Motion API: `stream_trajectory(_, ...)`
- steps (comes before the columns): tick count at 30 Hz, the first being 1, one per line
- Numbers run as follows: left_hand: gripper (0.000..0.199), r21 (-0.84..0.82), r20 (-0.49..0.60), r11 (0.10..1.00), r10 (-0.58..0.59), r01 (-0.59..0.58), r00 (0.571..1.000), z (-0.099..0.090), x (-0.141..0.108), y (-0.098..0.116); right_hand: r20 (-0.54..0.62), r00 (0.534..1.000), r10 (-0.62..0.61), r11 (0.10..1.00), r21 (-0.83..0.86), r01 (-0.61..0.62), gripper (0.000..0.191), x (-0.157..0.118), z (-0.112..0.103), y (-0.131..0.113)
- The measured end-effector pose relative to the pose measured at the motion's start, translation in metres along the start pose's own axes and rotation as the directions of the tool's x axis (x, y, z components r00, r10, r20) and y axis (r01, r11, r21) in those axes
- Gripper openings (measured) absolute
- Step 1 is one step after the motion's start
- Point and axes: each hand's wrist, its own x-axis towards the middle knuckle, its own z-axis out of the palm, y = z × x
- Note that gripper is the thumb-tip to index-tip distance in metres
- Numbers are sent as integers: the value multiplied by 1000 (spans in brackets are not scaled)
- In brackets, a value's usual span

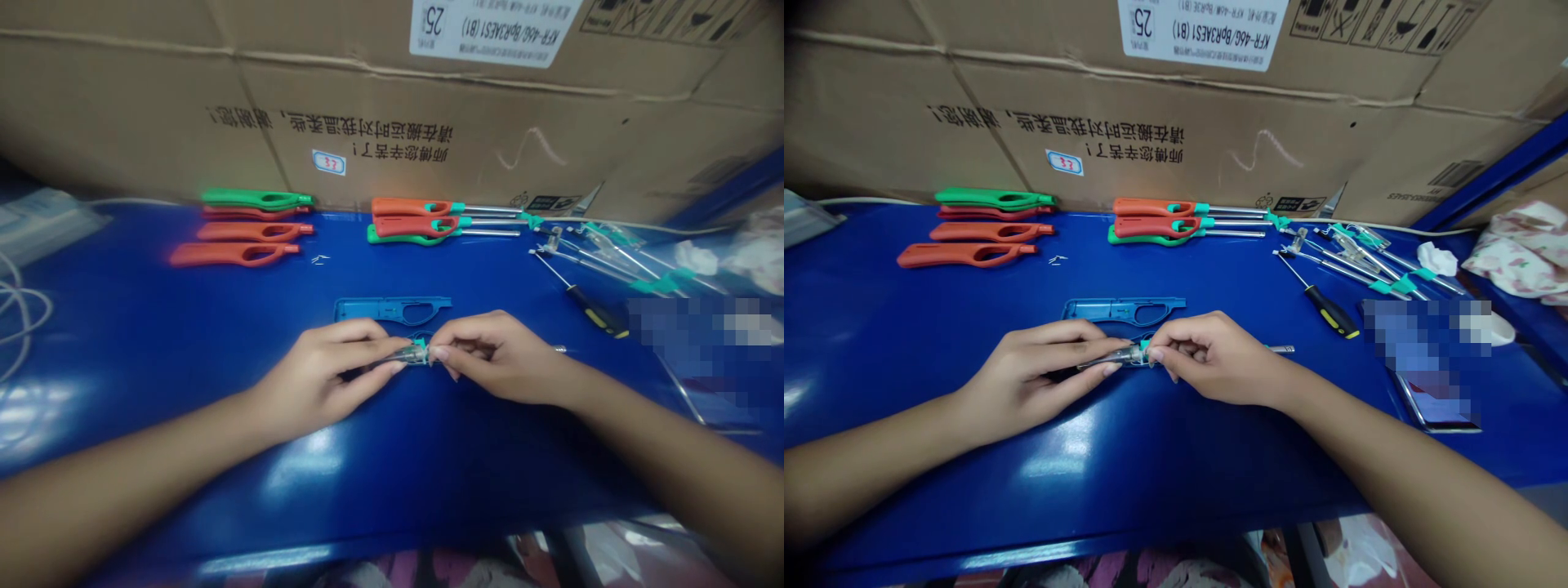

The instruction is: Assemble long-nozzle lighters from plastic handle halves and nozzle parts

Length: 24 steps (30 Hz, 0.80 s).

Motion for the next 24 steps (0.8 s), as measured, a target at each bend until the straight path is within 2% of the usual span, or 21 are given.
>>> stream_trajectory(14,28,22,-17,999,25,-25,1000,1,1,-2,-45,998,-49,998,-37,47,23,2,3,1)
stream_trajectory(24,27,65,-49,998,9,-6,999,0,-1,-2,-87,996,-12,995,96,21,24,0,7,0)
